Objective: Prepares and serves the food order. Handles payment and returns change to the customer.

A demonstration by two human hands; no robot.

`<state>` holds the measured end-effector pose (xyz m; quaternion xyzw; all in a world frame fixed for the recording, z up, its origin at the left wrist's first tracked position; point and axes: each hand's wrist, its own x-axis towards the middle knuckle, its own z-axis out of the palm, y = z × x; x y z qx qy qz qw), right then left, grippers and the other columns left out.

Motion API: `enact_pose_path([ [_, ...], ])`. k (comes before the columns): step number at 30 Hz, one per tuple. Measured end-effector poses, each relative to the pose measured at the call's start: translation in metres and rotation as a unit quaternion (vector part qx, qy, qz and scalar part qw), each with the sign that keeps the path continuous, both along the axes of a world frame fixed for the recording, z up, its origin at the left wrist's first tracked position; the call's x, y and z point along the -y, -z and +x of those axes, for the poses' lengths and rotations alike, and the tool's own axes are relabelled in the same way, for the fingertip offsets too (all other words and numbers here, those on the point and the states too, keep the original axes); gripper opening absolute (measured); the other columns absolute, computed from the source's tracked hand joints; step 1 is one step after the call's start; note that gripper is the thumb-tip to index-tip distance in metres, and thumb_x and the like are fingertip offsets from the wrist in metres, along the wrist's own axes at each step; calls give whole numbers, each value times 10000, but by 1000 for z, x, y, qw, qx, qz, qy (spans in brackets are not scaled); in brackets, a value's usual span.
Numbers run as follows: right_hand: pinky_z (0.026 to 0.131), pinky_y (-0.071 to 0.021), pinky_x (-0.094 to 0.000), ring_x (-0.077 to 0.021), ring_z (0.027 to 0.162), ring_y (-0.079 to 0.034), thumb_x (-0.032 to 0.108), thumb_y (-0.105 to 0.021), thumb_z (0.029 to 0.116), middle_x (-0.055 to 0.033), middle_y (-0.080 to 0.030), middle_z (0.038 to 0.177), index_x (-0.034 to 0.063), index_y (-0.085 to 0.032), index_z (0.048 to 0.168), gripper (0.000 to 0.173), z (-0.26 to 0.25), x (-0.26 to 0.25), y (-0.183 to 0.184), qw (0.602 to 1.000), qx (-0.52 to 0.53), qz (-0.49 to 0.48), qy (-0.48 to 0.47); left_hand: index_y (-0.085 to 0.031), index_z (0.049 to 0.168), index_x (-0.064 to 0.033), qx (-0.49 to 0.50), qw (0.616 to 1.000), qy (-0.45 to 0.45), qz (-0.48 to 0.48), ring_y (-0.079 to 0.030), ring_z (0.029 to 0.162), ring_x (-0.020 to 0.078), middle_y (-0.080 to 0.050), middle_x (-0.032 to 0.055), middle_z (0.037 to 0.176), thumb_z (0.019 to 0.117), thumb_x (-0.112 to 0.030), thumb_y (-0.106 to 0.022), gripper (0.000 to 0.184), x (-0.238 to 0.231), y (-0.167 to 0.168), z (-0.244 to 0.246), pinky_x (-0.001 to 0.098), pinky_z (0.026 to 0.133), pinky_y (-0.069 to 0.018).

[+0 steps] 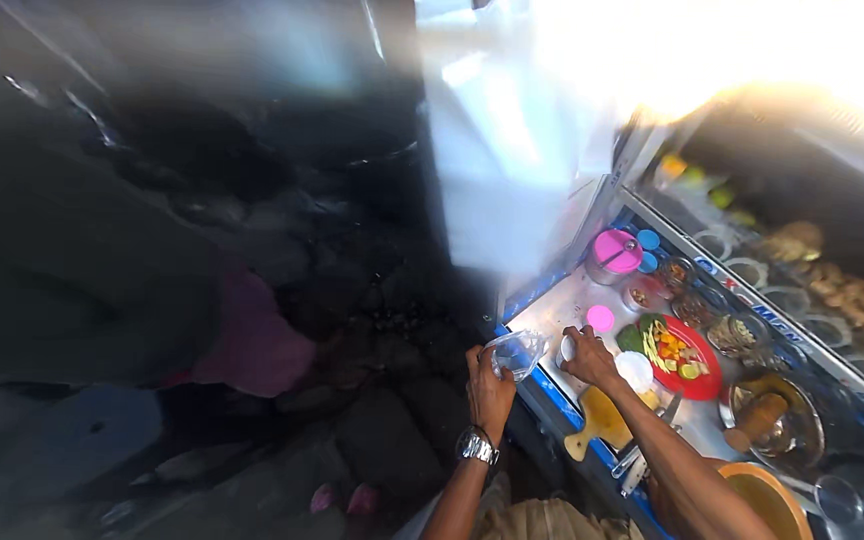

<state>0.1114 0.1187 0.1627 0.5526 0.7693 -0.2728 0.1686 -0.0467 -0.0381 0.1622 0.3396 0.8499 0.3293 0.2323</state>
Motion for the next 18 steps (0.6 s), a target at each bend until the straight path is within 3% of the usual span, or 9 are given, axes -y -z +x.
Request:
enact_pose_path([
  [3,870,-544,-598,-432,1192,-584,325,-824,768,-197,-442,1502,259,-491,1480,789,14,1,-28,1000,-10,6,3,-616,1363,-37,34,999,25,-12,-673,1095,343,-480,217,1489,891,-75,-655,475,-12,5,9,453,898,-583],
  [7,850,-550,-588,-401,1107,-633,333,-822,774,-182,-484,1466,265,-516,1461,754,38,2,-101,999,-25,43,-10,-567,1414,-37,73,994,73,-31,-658,1138,330,-446,203,1523,923,-96,-625,499,-36,8,25,439,939,-570],
  [12,906,-533,-560,-340,1163,-620,386,-801,799,-138,-502,1462,262,-520,1459,728,48,-1,-171,994,-56,85,-31,-515,1455,-23,99,989,107,-33,-647,1156,357,-406,223,1548,926,-124,-630,551,-66,20,54,456,957,-558],
  [15,910,-531,-566,-341,1153,-622,400,-805,796,-139,-520,1440,254,-524,1457,733,34,-1,-163,993,-88,76,-33,-486,1481,-27,105,987,113,-38,-643,1163,351,-388,223,1558,932,-152,-642,585,-71,27,67,444,953,-561],
  [18,889,-540,-564,-344,1113,-635,375,-803,802,-149,-520,1435,257,-520,1464,730,9,0,-125,994,-96,55,-23,-498,1473,-25,111,988,102,-13,-629,1188,364,-404,236,1544,919,-153,-666,594,-69,38,71,447,971,-553],
])
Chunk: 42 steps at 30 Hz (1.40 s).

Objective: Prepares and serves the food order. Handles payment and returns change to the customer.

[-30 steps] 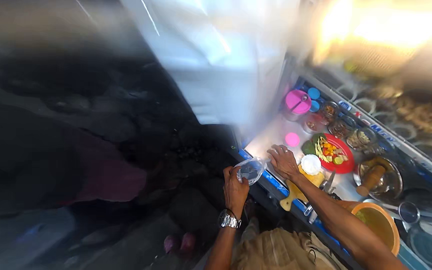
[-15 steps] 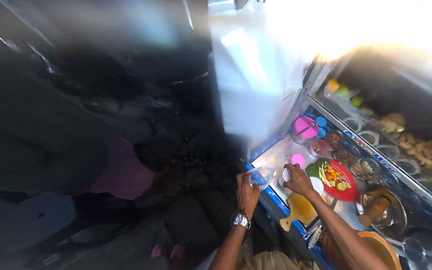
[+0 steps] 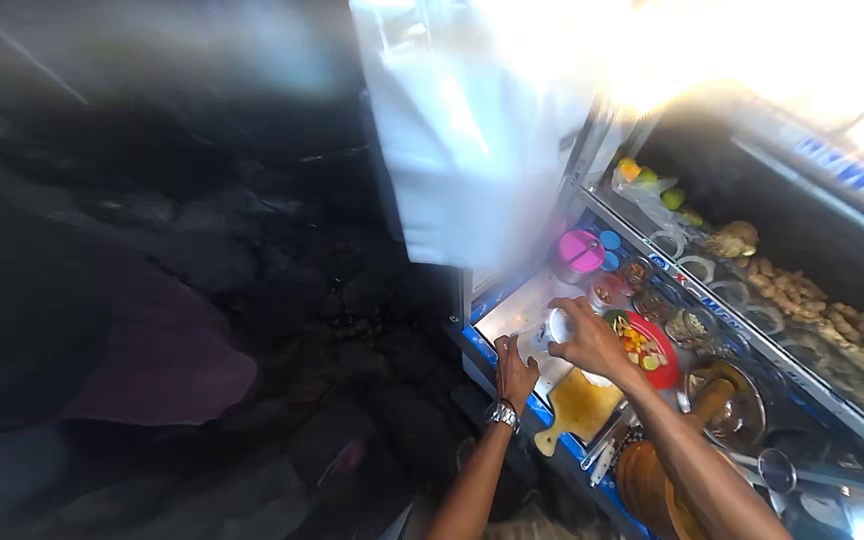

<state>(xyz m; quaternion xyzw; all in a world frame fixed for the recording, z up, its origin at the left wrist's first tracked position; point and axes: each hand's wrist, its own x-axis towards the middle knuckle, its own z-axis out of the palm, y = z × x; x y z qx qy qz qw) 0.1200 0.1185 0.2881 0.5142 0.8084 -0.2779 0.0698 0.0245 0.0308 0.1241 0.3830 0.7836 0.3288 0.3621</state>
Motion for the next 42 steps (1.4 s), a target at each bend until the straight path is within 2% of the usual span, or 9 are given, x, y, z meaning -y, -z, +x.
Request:
enact_pose_path([
  [6,882,-544,-567,-390,1173,-606,369,-795,802,-184,-486,1467,274,-488,1488,757,-32,-1,96,997,56,-31,40,-528,1447,-15,27,999,-22,28,-593,1249,348,-448,235,1506,891,-143,-703,596,6,31,0,433,1019,-528],
  [11,882,-557,-550,-410,1225,-578,364,-780,826,-203,-457,1492,274,-481,1497,740,-42,4,134,994,85,-25,58,-535,1440,-9,63,997,-25,49,-564,1285,331,-468,239,1482,888,-95,-690,580,10,49,-3,416,1048,-509],
  [13,884,-551,-556,-418,1246,-561,366,-782,826,-203,-452,1499,274,-486,1497,739,-43,7,137,994,88,-17,60,-519,1443,0,83,993,-52,64,-549,1301,329,-473,247,1476,902,-59,-658,562,14,52,-2,411,1065,-496],
  [17,906,-532,-614,-445,1287,-525,463,-802,801,-199,-398,1552,295,-434,1541,844,-38,1,137,995,61,-52,60,-434,1464,40,137,976,-169,30,-664,1096,329,-612,258,1290,989,-73,-571,508,18,49,-1,451,955,-552],
  [19,965,-478,-660,-447,1317,-499,477,-745,872,-197,-402,1563,251,-440,1556,782,-30,-8,138,991,-8,-99,86,-556,1373,44,160,969,-190,0,-686,1075,320,-679,240,1206,1043,-145,-539,381,14,40,-8,470,983,-532],
  [22,1046,-456,-609,-367,1299,-560,310,-626,997,-198,-551,1448,108,-493,1485,545,-16,-23,149,972,-122,-144,141,-641,1269,31,181,964,-194,8,-696,1058,266,-713,193,1142,1062,-195,-525,328,2,31,-21,435,993,-529],
  [26,955,-533,-467,-289,1104,-652,108,-696,945,-215,-645,1230,-12,-539,1300,407,-6,-27,156,953,-210,-145,161,-643,1206,47,226,954,-175,88,-688,986,206,-717,163,1052,1064,-156,-523,276,-18,19,-36,387,941,-539],
  [33,869,-557,-446,-271,984,-668,63,-754,896,-206,-658,1131,-21,-570,1246,404,-8,-26,158,944,-235,-136,188,-729,1220,-57,96,984,-17,150,-691,1059,211,-719,140,1146,1048,-217,-542,300,-26,8,-45,372,988,-536],
  [42,878,-551,-513,-331,1014,-661,22,-720,904,-237,-656,1153,-29,-588,1256,380,-5,-19,159,940,-260,-117,186,-632,1309,-11,178,960,-58,209,-696,1036,254,-646,188,1287,1018,-58,-519,315,9,-2,6,412,920,-586],
])
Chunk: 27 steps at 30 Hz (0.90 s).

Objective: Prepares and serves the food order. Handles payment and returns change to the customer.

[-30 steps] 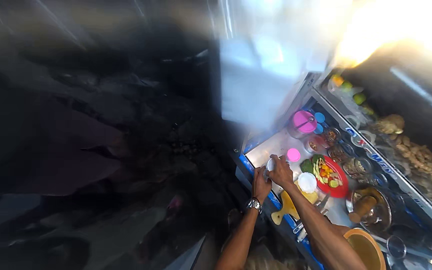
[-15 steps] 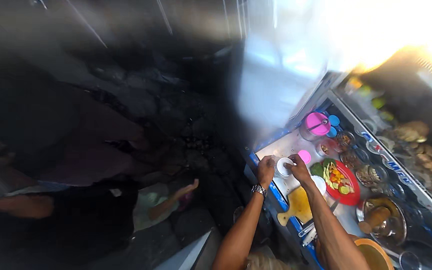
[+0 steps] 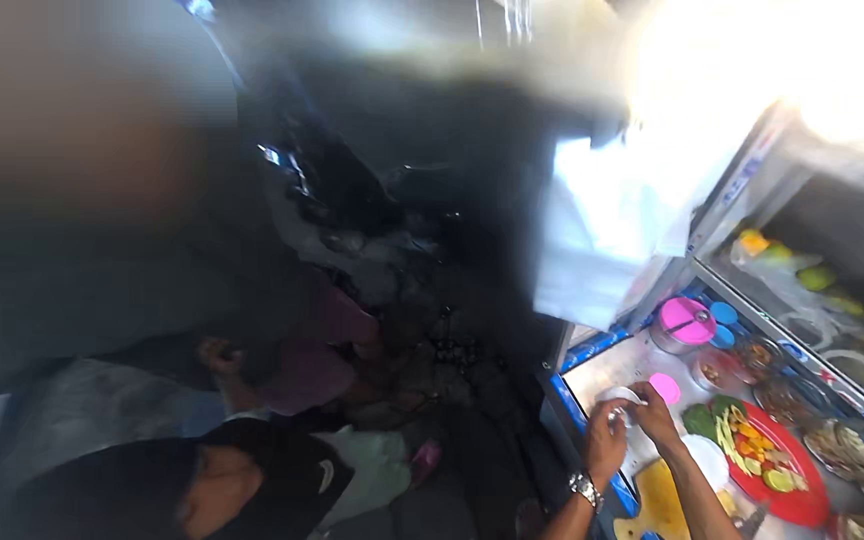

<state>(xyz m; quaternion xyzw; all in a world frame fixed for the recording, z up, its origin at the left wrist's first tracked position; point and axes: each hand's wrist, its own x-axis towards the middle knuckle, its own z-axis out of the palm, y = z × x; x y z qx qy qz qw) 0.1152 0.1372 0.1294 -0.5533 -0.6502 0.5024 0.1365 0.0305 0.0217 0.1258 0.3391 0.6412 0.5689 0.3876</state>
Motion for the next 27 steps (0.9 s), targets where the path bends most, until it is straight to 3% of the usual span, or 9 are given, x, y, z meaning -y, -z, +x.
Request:
enact_pose_path([
  [1,849,-554,-512,-333,996,-661,-5,-692,904,-238,-653,1148,-30,-589,1251,363,1,1,1,1000,0,7,0,-646,1290,-16,-1,1000,8,13,-696,1027,244,-649,181,1280,1018,-48,-516,304,-7,-7,-1,405,910,-588],
  [3,888,-539,-522,-348,1041,-653,-49,-657,900,-250,-649,1182,-36,-598,1250,355,1,0,2,1000,-2,15,0,-664,1281,-35,-25,999,31,5,-692,1025,240,-660,171,1254,1021,-58,-522,297,-22,-23,-8,409,922,-578],
  [6,965,-527,-507,-338,1111,-650,42,-696,931,-245,-653,1229,-34,-602,1287,376,-2,1,-4,1000,-5,17,0,-666,1301,-35,-139,987,44,-61,-655,1176,283,-658,181,1295,990,-94,-587,326,-29,-34,-26,443,1030,-527],
  [11,993,-540,-445,-316,1179,-632,159,-760,914,-244,-549,1421,-11,-463,1486,667,12,19,-21,999,-36,-22,24,-576,1432,-64,-229,951,120,-172,-555,1331,336,-536,186,1480,903,-229,-749,580,-17,-22,-42,508,1106,-463],
  [14,1021,-543,-429,-297,1219,-629,133,-783,894,-214,-520,1479,41,-466,1513,702,26,27,-11,997,-57,-50,27,-563,1450,-84,-230,944,146,-187,-569,1303,343,-531,171,1482,892,-293,-772,632,-15,-6,-40,544,1074,-480],
  [17,1034,-534,-396,-262,1245,-613,73,-763,897,-186,-506,1498,68,-468,1526,694,35,28,0,995,-79,-49,21,-549,1468,-104,-219,945,142,-197,-641,1169,306,-524,144,1489,917,-309,-742,619,-14,-2,-39,499,988,-532],
  [20,1025,-545,-377,-246,1233,-625,51,-763,893,-173,-513,1496,73,-486,1518,684,37,28,3,994,-89,-50,25,-558,1465,-115,-220,943,138,-207,-660,1117,287,-530,125,1490,940,-323,-718,587,-15,-2,-39,490,957,-539],
  [24,1016,-551,-348,-232,1220,-639,53,-773,890,-169,-498,1519,66,-508,1505,670,38,28,5,995,-86,-41,23,-549,1482,-164,-236,932,146,-232,-648,1143,278,-522,85,1510,956,-358,-694,579,-16,-6,-37,528,961,-512],
  [27,1008,-544,-342,-230,1233,-622,133,-787,897,-168,-495,1520,75,-531,1490,648,42,25,2,999,-53,-12,-1,-544,1491,-198,-256,919,161,-253,-588,1272,283,-507,38,1536,955,-375,-685,582,-17,-12,-38,572,1011,-468],
])
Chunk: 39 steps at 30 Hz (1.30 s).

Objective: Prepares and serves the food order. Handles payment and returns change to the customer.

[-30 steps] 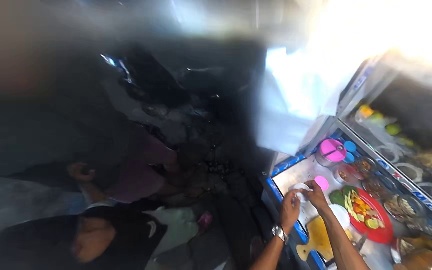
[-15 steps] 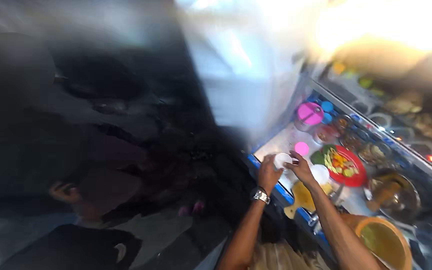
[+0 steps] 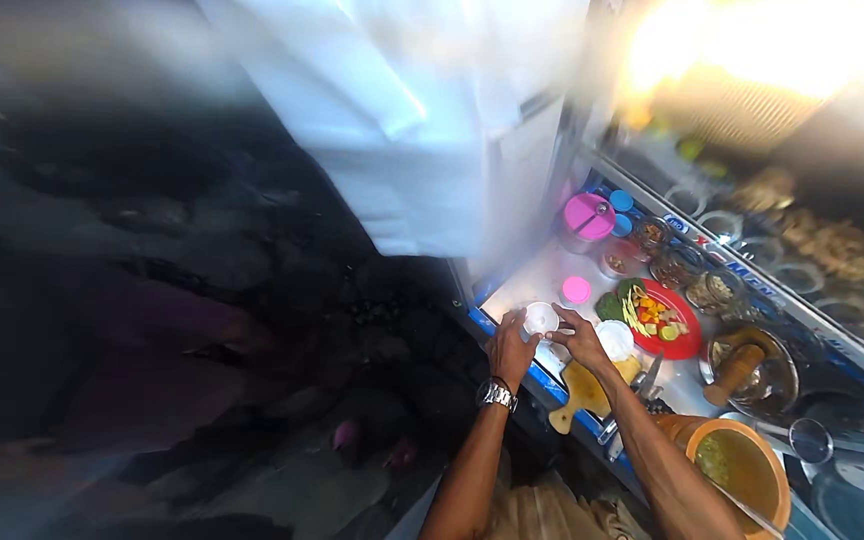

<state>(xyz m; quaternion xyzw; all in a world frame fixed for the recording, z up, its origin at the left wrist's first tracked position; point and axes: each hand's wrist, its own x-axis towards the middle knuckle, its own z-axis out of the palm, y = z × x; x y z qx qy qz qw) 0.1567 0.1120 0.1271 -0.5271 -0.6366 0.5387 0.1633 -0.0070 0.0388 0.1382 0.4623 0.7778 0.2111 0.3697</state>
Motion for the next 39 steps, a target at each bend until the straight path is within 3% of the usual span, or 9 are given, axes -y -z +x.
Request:
enact_pose_path([
  [3,1030,-514,-434,-297,1286,-573,177,-658,990,-196,-527,1479,35,-592,1418,456,7,-1,0,993,-30,22,111,-587,1449,-187,2,1000,-14,14,-576,1293,280,-535,43,1510,970,-360,-654,514,-3,-6,-4,554,1031,-469],
  [6,992,-517,-478,-305,1249,-600,276,-522,1077,-206,-558,1439,39,-434,1520,509,5,-1,9,966,-65,-129,214,-660,1345,-95,51,992,-85,73,-646,1154,285,-624,135,1373,1001,-215,-592,371,1,-3,-2,469,1001,-516],
  [12,705,-559,-309,-148,749,-643,108,-562,1047,-138,-685,960,-49,-679,1168,230,-7,-3,15,971,-22,-121,205,-667,1252,-17,205,950,-176,154,-680,1054,210,-720,128,1139,990,-44,-528,298,1,2,5,388,936,-540],
  [20,795,-544,-345,-188,934,-648,119,-475,1085,-136,-673,1093,-23,-612,1219,238,-10,7,-13,953,-123,-74,266,-603,1315,0,336,895,-199,215,-685,870,162,-662,145,1221,974,47,-475,367,0,4,8,326,786,-576],
  [27,590,-490,-255,-111,681,-578,123,-440,1092,-64,-610,872,-23,-587,1274,276,-5,21,-25,960,-112,-55,249,-568,1355,-2,350,896,-174,213,-671,855,131,-690,112,1194,986,3,-489,377,22,-7,7,293,769,-554],
  [31,794,-562,-407,-246,922,-646,266,-693,985,-191,-636,1140,2,-509,1422,542,-9,15,-44,992,3,-40,121,-515,1395,15,321,918,-174,156,-675,926,167,-688,144,1112,1017,-72,-557,390,26,-34,0,337,851,-554],
  [33,861,-562,-488,-306,947,-675,241,-769,921,-216,-676,1122,-4,-594,1337,514,-11,11,-45,993,93,2,70,-511,1417,-19,294,932,-157,143,-685,939,218,-694,164,1120,1021,-114,-590,415,24,-40,-3,402,867,-560],
  [35,842,-568,-531,-318,886,-699,193,-703,962,-185,-710,1016,5,-678,1181,290,-14,7,-55,986,149,53,55,-514,1423,-48,258,947,-133,141,-693,957,242,-692,164,1139,1028,-142,-588,412,16,-50,-9,440,874,-567],
  [39,827,-579,-530,-299,843,-719,210,-663,997,-150,-732,976,27,-709,1099,215,-15,8,-83,979,184,79,47,-546,1386,-65,182,970,-112,112,-713,925,262,-710,160,1096,1014,-138,-611,385,10,-62,-18,471,859,-580],
])
